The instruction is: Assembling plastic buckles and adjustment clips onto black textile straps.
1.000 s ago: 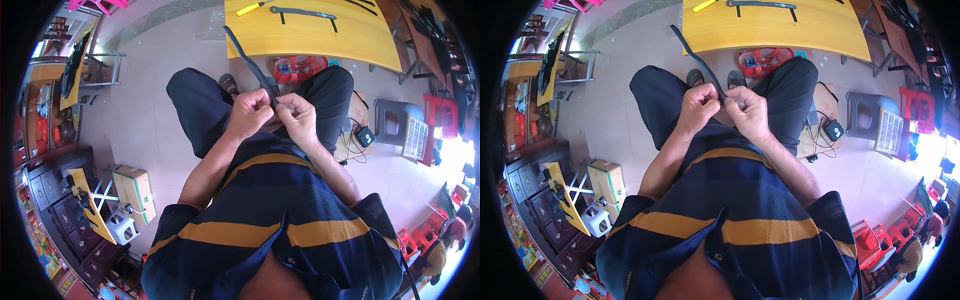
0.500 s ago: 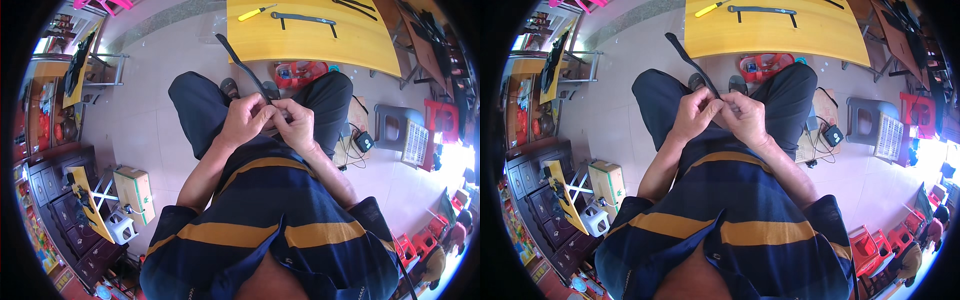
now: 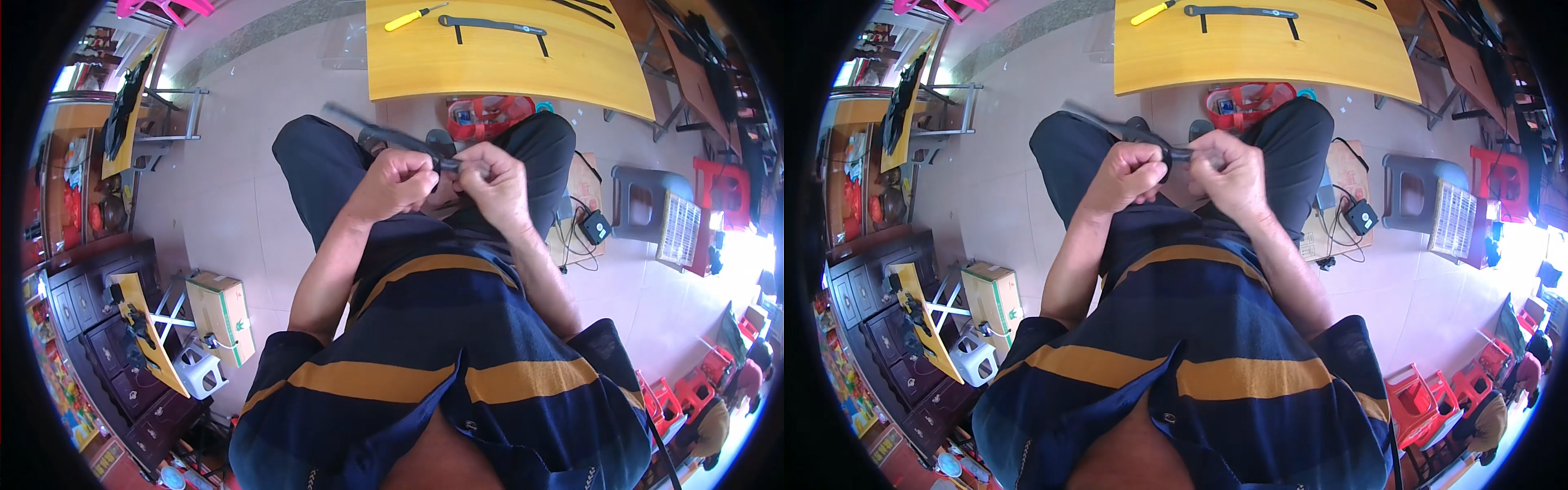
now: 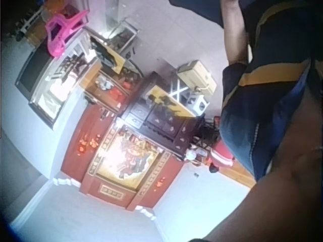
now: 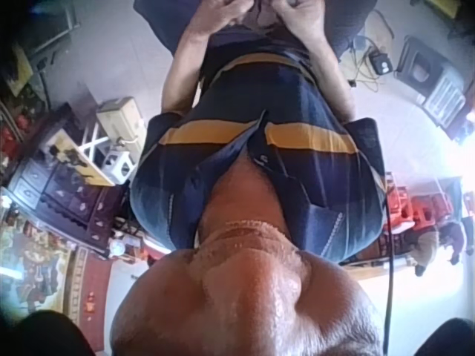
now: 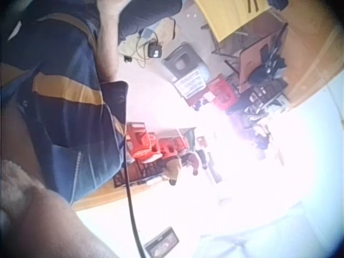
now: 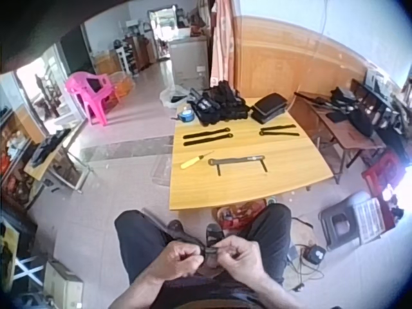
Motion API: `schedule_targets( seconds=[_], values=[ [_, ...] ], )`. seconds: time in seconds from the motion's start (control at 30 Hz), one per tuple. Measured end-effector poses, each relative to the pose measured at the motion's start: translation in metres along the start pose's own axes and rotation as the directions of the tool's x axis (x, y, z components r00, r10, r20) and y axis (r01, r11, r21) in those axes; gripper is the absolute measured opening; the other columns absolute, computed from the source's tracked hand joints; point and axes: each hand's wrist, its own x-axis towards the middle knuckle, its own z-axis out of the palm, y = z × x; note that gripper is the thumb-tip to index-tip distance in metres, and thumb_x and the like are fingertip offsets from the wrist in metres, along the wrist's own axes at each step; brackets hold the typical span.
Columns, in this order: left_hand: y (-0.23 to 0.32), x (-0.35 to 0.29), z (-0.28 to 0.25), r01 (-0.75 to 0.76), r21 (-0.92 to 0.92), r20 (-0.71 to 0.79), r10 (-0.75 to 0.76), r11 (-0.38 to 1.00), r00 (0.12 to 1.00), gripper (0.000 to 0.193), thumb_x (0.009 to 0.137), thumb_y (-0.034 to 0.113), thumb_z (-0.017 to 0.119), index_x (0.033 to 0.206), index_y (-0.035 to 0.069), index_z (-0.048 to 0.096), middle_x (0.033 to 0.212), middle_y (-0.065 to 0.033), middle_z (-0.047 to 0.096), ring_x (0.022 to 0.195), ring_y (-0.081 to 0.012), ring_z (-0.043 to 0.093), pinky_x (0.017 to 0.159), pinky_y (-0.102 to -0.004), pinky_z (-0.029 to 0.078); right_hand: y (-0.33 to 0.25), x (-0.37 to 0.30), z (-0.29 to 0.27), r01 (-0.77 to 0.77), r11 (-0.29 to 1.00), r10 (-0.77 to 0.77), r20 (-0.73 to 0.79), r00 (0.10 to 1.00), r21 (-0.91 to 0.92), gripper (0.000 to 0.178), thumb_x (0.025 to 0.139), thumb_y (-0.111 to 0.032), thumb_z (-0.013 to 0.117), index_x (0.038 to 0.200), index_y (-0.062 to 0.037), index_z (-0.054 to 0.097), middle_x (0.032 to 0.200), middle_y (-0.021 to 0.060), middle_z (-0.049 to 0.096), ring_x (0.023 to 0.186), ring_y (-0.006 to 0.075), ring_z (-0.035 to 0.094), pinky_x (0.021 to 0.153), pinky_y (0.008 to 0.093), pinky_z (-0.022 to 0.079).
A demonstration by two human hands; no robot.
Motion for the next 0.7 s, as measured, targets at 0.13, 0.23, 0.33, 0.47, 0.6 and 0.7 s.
schedule_targets(
  seconds=[0.13, 0.23, 0.33, 0.47, 0.6, 0.7],
  values=[
    [0.0, -0.009, -0.021, 0.092, -0.232, 0.125, -0.064, 0.968, 0.99, 0.034, 0.091, 0.014, 0.06, 0.061, 0.011, 0.044, 0.053, 0.0031, 0.049, 0.043, -0.0033, 0.045, 0.044, -0.0209, 0.039, -0.004, 0.013, -0.037, 0.06, 0.993, -0.056, 0.042, 0.998, -0.101, 0.01, 0.096, 0.0, 0.055, 0.1, 0.0011, 0.065, 0.081, 0.0034, 0.069, 0.07, 0.0062, 0.063, 0.069, 0.0214, 0.053],
    [-0.012, -0.021, -0.046, -0.054, -0.365, 0.185, 0.129, 0.929, 0.974, 0.041, 0.088, 0.025, 0.062, 0.058, 0.012, 0.038, 0.045, 0.0022, 0.04, 0.037, -0.0076, 0.04, 0.04, -0.0248, 0.039, 0.004, 0.027, -0.081, 0.043, 0.989, -0.053, -0.068, 0.996, -0.141, 0.009, 0.1, -0.004, 0.056, 0.102, -0.0007, 0.065, 0.086, 0.0046, 0.069, 0.075, 0.0087, 0.066, 0.069, 0.0221, 0.055],
    [-0.019, -0.04, -0.071, -0.091, -0.496, 0.127, 0.176, 0.863, 0.976, 0.045, 0.088, 0.032, 0.066, 0.057, 0.008, 0.043, 0.043, -0.0008, 0.039, 0.034, -0.012, 0.039, 0.035, -0.0278, 0.038, -0.006, 0.035, -0.118, 0.047, 0.975, -0.088, -0.179, 0.98, -0.219, 0.009, 0.096, -0.002, 0.06, 0.102, 0.0001, 0.067, 0.081, 0.0032, 0.069, 0.073, 0.0083, 0.067, 0.068, 0.022, 0.056],
    [-0.025, -0.073, -0.099, -0.333, -0.673, -0.119, 0.348, 0.661, 0.93, 0.037, 0.091, 0.03, 0.061, 0.064, 0.006, 0.052, 0.045, 0.0019, 0.042, 0.034, -0.0081, 0.038, 0.034, -0.0255, 0.04, -0.019, 0.045, -0.152, 0.054, 0.964, -0.11, -0.207, 0.972, -0.259, 0.011, 0.095, -0.004, 0.062, 0.103, 0.0009, 0.068, 0.082, 0.006, 0.071, 0.075, 0.01, 0.069, 0.067, 0.0225, 0.055],
    [0.018, -0.114, -0.131, -0.601, -0.792, -0.459, 0.549, 0.102, 0.699, 0.031, 0.082, 0.011, 0.066, 0.058, 0.015, 0.046, 0.049, 0.0065, 0.047, 0.037, -0.0037, 0.041, 0.038, -0.0179, 0.041, -0.025, 0.04, -0.217, 0.075, 0.951, -0.201, -0.417, 0.887, -0.299, 0.012, 0.097, -0.006, 0.06, 0.103, 0.0019, 0.066, 0.085, 0.0082, 0.072, 0.073, 0.0112, 0.068, 0.067, 0.0228, 0.054],
    [0.026, -0.153, -0.148, -0.711, -0.687, -0.539, 0.552, 0.148, 0.636, 0.032, 0.082, 0.007, 0.062, 0.058, 0.016, 0.042, 0.049, 0.006, 0.046, 0.037, -0.0036, 0.04, 0.04, -0.0186, 0.04, -0.039, 0.035, -0.221, 0.164, 0.934, -0.29, -0.407, 0.866, -0.316, 0.011, 0.099, -0.005, 0.059, 0.104, 0.003, 0.066, 0.087, 0.0075, 0.072, 0.074, 0.0102, 0.067, 0.071, 0.0226, 0.054]
  ],
)
